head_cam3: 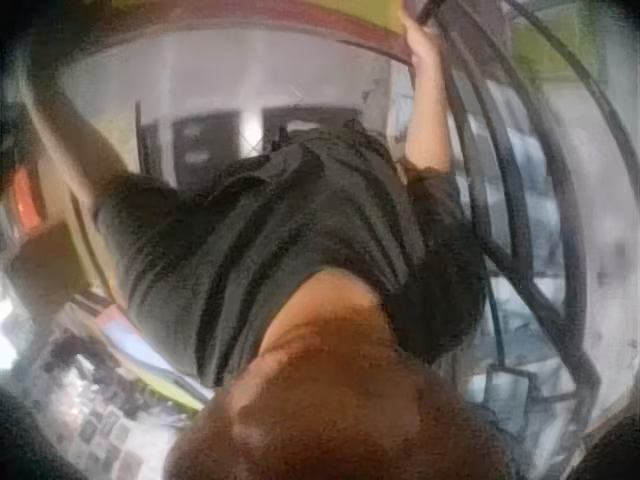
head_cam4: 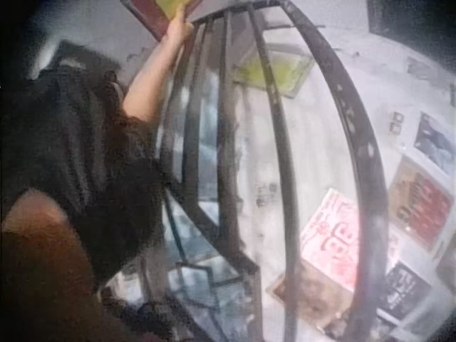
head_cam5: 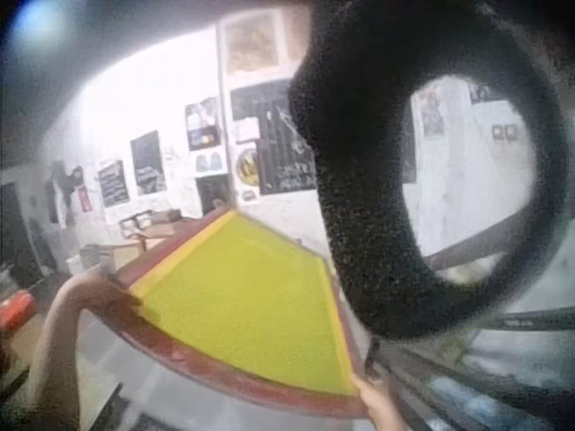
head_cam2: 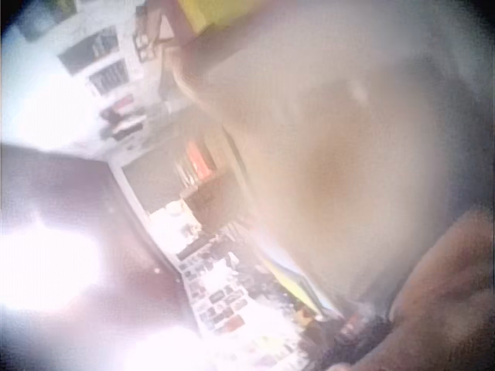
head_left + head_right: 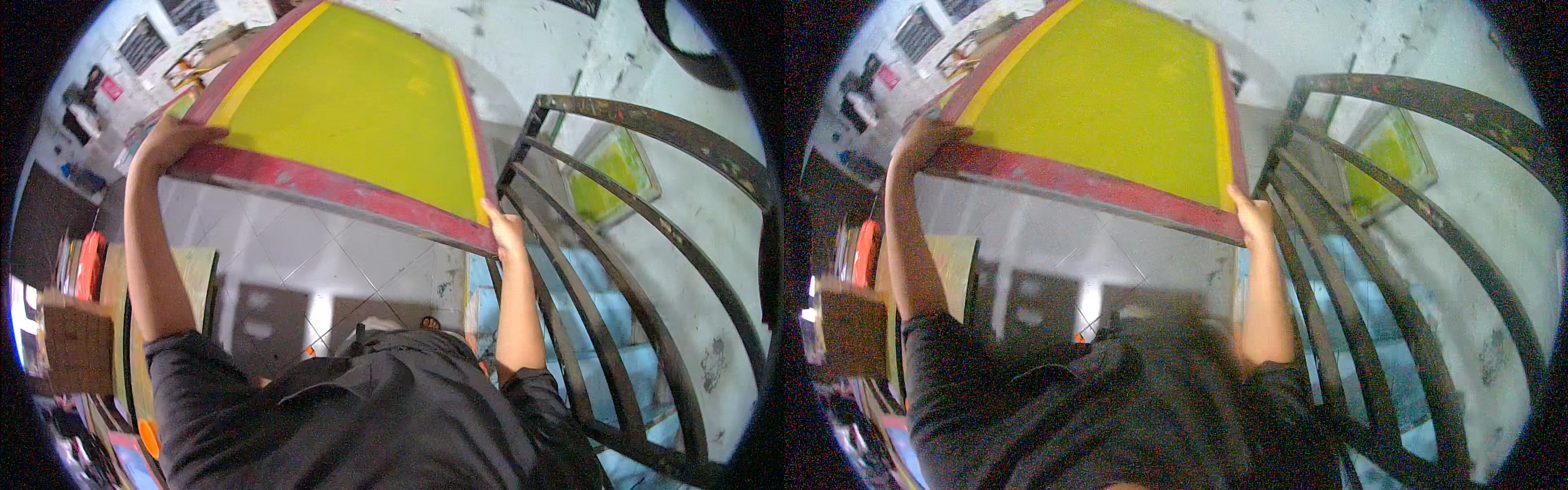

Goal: The person assembles flat cardboard pieces into small boxes by folding and interlocking tabs, then stacks the finished boxes. The person also picks up and places several large framed screens against a wall.

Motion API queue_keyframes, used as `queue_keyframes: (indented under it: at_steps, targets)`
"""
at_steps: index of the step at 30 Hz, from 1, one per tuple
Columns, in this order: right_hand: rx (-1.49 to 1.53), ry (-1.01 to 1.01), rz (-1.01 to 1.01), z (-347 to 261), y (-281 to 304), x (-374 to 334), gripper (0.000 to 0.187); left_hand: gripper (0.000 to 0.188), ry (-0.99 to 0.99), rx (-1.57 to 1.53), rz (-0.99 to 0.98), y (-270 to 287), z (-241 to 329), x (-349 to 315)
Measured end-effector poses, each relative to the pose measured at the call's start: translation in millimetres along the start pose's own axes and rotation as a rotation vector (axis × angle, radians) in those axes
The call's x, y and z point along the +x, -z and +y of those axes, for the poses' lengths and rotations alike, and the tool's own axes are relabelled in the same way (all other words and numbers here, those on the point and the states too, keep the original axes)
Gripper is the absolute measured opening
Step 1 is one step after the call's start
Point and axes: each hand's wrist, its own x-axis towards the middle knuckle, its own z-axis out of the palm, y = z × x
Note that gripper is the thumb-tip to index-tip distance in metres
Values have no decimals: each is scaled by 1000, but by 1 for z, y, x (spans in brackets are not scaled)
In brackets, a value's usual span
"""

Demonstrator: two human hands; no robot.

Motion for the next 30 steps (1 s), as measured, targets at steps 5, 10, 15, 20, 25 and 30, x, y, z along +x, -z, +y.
queue_keyframes:
  at_steps: [5,10,15,20,25,30]
  targets:
    - [-86,-195,-101,23,-12,58,58,58,46,157,-170,-73,-86,109]
    - [-168,-327,-175,22,-59,117,58,77,412,310,-328,-148,-143,193]
    - [-314,-433,-207,5,-138,199,53,67,231,618,-787,-239,-334,303]
    - [-251,-503,-250,-10,-171,262,45,56,318,-89,-781,-296,-367,362]
    - [-38,-289,-483,66,-144,343,44,52,732,-658,-949,-300,-268,422]
    - [-105,-674,-348,48,-136,425,51,53,674,-813,-1060,-370,-278,504]
